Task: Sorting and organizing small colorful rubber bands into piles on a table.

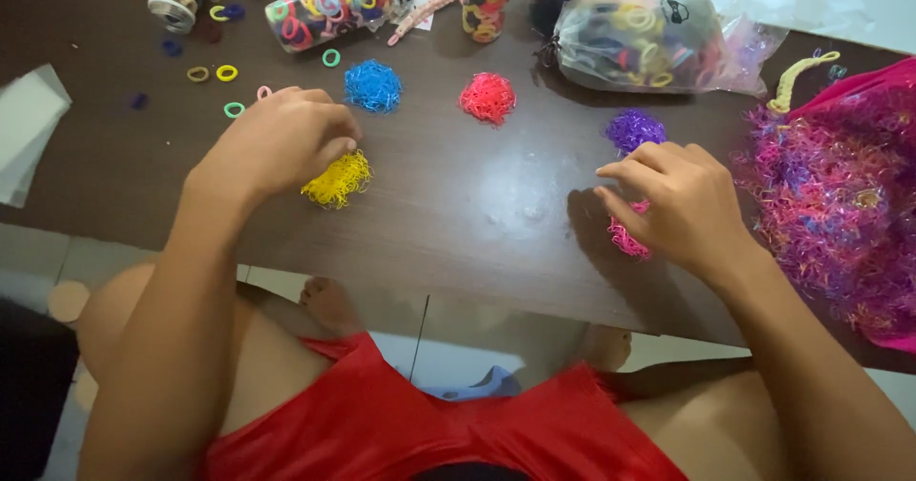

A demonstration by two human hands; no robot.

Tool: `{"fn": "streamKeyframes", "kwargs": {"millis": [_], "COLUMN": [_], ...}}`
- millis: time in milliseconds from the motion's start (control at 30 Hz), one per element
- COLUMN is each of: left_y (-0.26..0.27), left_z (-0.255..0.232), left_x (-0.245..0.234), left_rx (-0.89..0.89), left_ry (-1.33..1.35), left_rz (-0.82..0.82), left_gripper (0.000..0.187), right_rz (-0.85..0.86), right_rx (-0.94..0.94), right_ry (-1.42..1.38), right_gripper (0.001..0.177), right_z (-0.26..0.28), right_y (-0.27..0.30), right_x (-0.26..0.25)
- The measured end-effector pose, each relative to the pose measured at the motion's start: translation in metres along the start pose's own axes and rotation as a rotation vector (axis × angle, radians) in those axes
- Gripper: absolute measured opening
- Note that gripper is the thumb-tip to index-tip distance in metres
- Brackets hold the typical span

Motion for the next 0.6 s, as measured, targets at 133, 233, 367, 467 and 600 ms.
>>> {"fn": "streamKeyframes", "kwargs": {"millis": [133, 233, 367, 467, 600], "left_y": [-0.012, -0.018, -0.015, -0.015, -0.018], "left_z": [-0.006, -0.009, -0.003, -0.002, -0.015], "left_x": [0.021, 0.032, 0.041, 0.039, 0.035], "left_rx": [-0.015, 0.037, 0.045, 0.089, 0.183], "left_ry": [-0.024, -0.136, -0.134, -0.144, -0.229], "left_rz": [0.010, -0.024, -0.028, -0.074, -0.213], "left_gripper": [0.025, 0.041, 0.033, 0.029, 0.035], "right_rz": [0.015, 0.018, -0.020, -0.099, -0.041], "right_rx": [0.007, 0.005, 0.018, 0.037, 0.175], "right_ry": [-0.024, 0.000, 0.060, 0.164, 0.371], "right_gripper": [0.012, 0.012, 0.014, 0.012, 0.012], "right_z": [-0.003, -0.005, -0.019, -0.050, -0.103], "right_y": [-0.001, -0.001, 0.000, 0.007, 0.018], "right_x": [0.002, 0.000, -0.009, -0.013, -0.019]}}
Point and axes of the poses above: each hand's wrist, its own y-axis away from the middle knuckle, its own x-axis out of the palm, z = x × y, the point moved 7 cm from there along -y, towards the middle knuckle, and after that the axes turned 6 degrees about x, right-handed, at the moved point
